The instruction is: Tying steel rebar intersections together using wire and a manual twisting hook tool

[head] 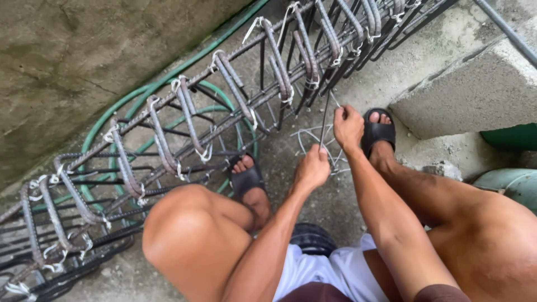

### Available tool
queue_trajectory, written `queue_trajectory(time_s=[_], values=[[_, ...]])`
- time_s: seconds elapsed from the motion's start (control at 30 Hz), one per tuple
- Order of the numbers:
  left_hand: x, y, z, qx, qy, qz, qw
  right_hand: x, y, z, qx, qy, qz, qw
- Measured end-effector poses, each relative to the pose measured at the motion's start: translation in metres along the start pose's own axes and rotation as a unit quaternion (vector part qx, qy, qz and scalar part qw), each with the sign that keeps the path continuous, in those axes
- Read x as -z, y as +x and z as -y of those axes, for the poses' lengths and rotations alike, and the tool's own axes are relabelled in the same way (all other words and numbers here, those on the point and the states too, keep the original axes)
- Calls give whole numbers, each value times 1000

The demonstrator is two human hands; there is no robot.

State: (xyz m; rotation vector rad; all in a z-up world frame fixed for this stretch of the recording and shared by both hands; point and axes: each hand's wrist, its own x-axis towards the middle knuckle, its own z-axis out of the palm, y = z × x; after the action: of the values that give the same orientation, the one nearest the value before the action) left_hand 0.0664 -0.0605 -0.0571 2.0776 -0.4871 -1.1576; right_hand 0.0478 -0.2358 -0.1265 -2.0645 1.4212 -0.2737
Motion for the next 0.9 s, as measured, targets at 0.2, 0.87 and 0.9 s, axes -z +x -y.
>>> queue_trajectory(time_s=[0.2,0.87,0.9], values=[[-31,16,-2,-5,-134,-8,991,4,-7,-1,34,15,-4,999],[-63,46,35,83,-633,116,761,15,9,-5,58,16,-1,998],[-60,45,32,83,-633,117,761,16,9,-5,58,16,-2,998]])
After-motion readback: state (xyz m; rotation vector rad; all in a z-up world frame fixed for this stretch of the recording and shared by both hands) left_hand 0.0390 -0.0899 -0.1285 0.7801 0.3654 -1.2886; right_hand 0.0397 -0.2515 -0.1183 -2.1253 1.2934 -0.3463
